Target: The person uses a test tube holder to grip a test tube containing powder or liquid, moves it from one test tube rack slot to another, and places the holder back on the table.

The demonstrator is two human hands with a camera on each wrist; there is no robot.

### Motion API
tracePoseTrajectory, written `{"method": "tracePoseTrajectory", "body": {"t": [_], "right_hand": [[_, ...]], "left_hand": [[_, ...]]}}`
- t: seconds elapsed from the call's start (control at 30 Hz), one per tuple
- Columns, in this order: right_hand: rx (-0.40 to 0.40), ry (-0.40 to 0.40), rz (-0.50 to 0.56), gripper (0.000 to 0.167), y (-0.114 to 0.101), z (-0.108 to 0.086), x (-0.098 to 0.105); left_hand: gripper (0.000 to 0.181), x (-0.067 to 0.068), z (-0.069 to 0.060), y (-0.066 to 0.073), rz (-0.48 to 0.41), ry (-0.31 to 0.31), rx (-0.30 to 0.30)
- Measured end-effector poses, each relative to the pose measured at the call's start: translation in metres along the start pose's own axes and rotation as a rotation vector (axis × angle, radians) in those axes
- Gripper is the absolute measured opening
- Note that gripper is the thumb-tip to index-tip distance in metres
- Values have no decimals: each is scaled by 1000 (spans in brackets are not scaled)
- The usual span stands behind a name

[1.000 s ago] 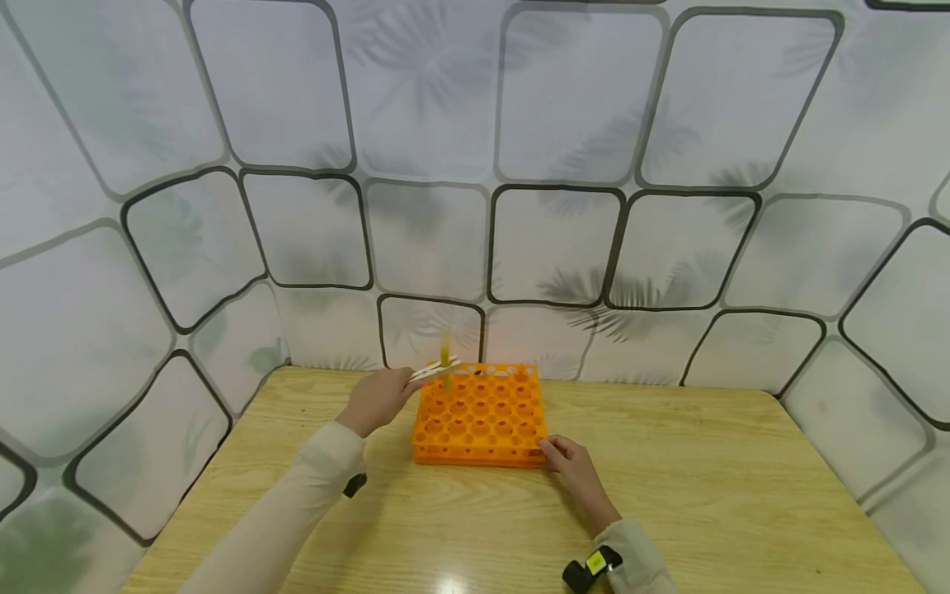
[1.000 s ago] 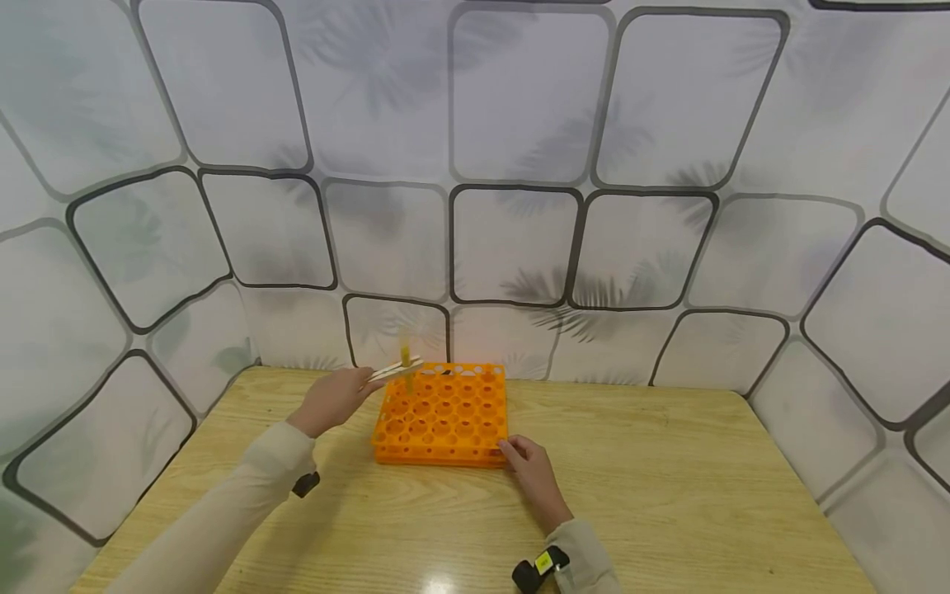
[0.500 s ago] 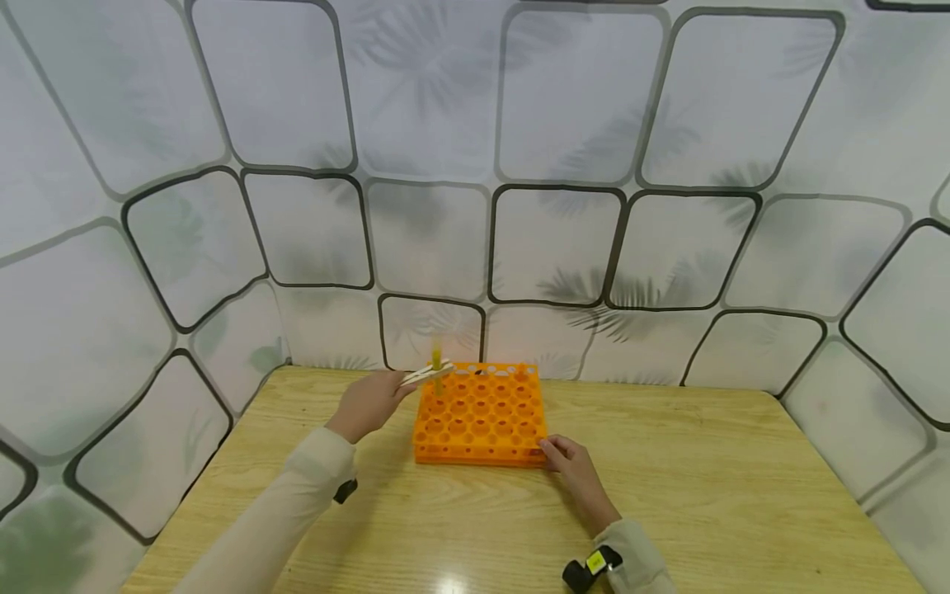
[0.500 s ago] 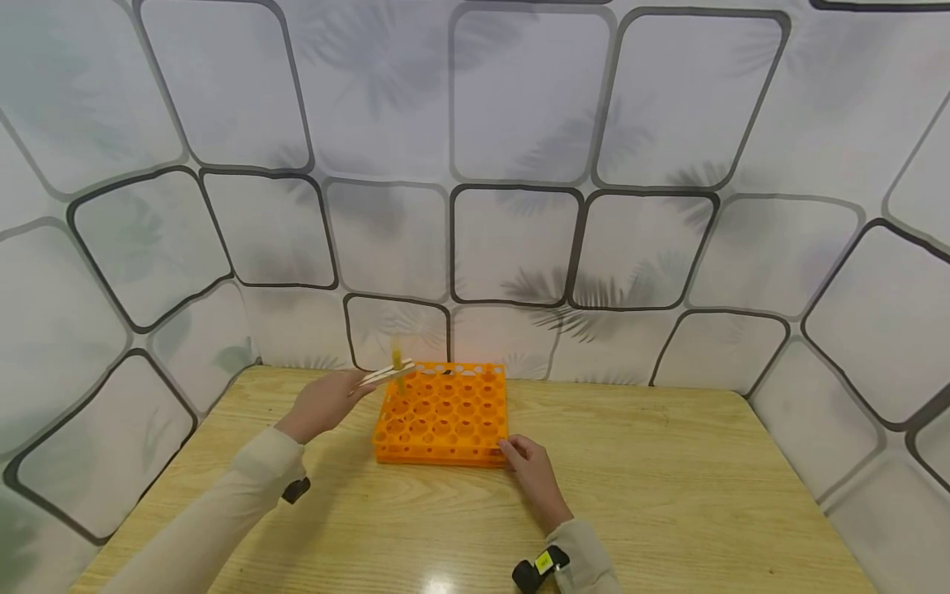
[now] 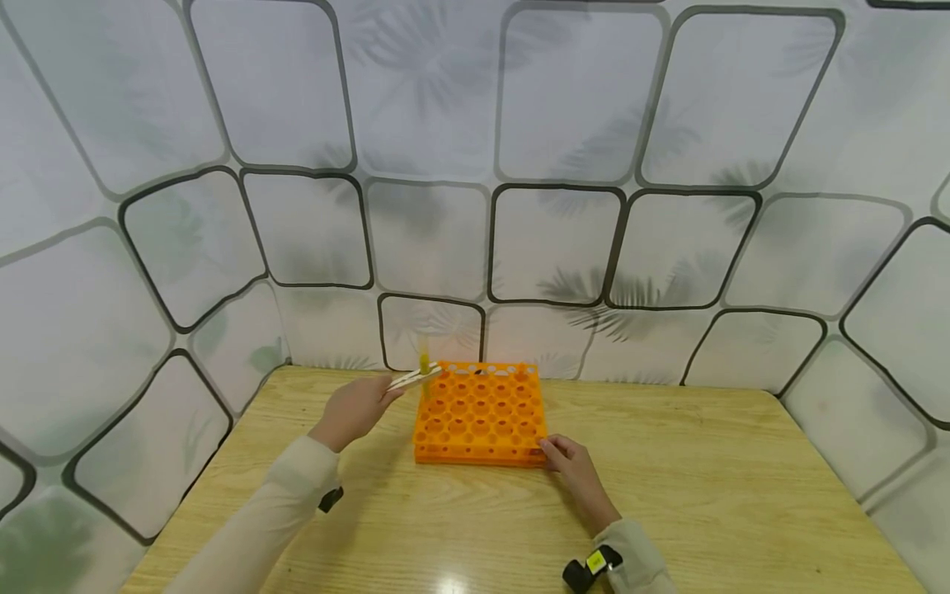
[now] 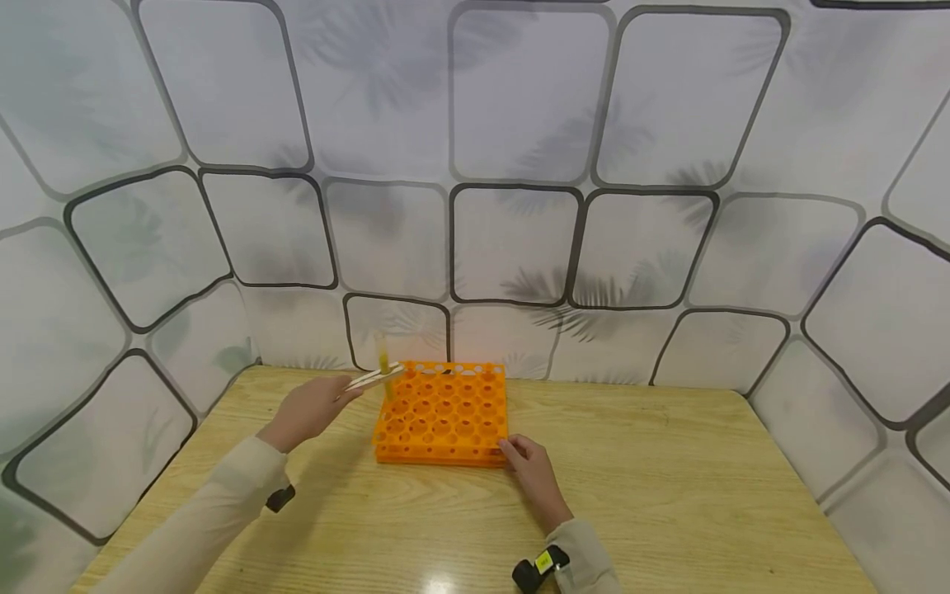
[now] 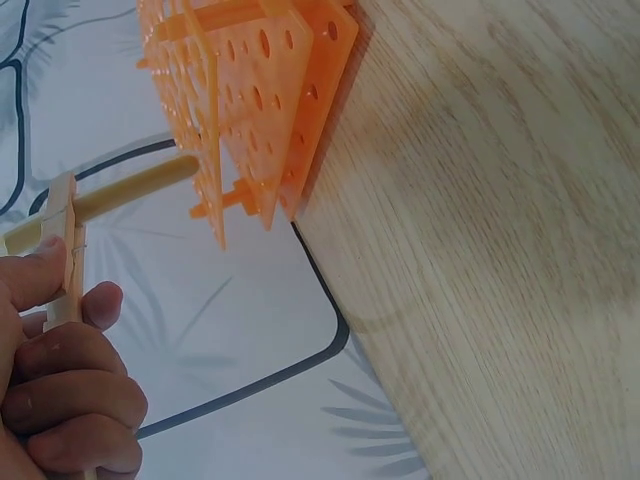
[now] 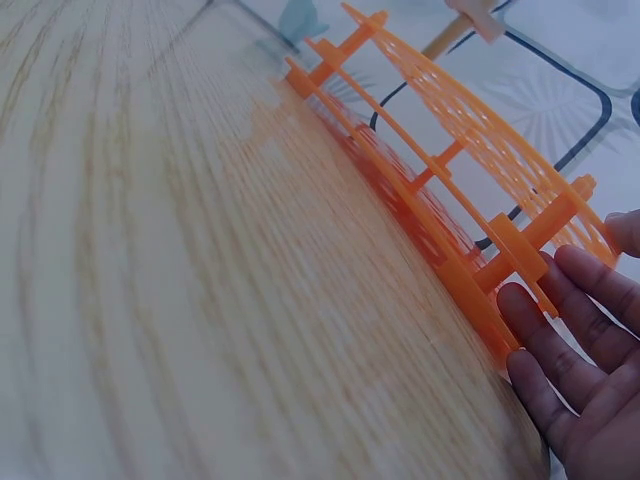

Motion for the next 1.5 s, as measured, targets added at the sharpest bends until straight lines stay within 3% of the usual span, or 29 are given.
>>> {"method": "tracePoseTrajectory", "body": {"t": [0.9, 1.5], "right_hand": [[9, -25, -14, 26, 2, 2, 2], [4, -8, 16, 29, 0, -1, 0]], "left_hand": [[28, -1, -23, -3, 9, -3, -6], [27, -3, -26, -1, 8, -1, -17]]}}
Point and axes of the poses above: each hand's wrist, its own z-axis towards the middle knuckle, its own x-axis out of the back of the hand, y = z × x, the point moved 2 cm from there along z, towards the middle knuckle, and after that the axes turned 8 degrees about z, right-handed, at the moved point
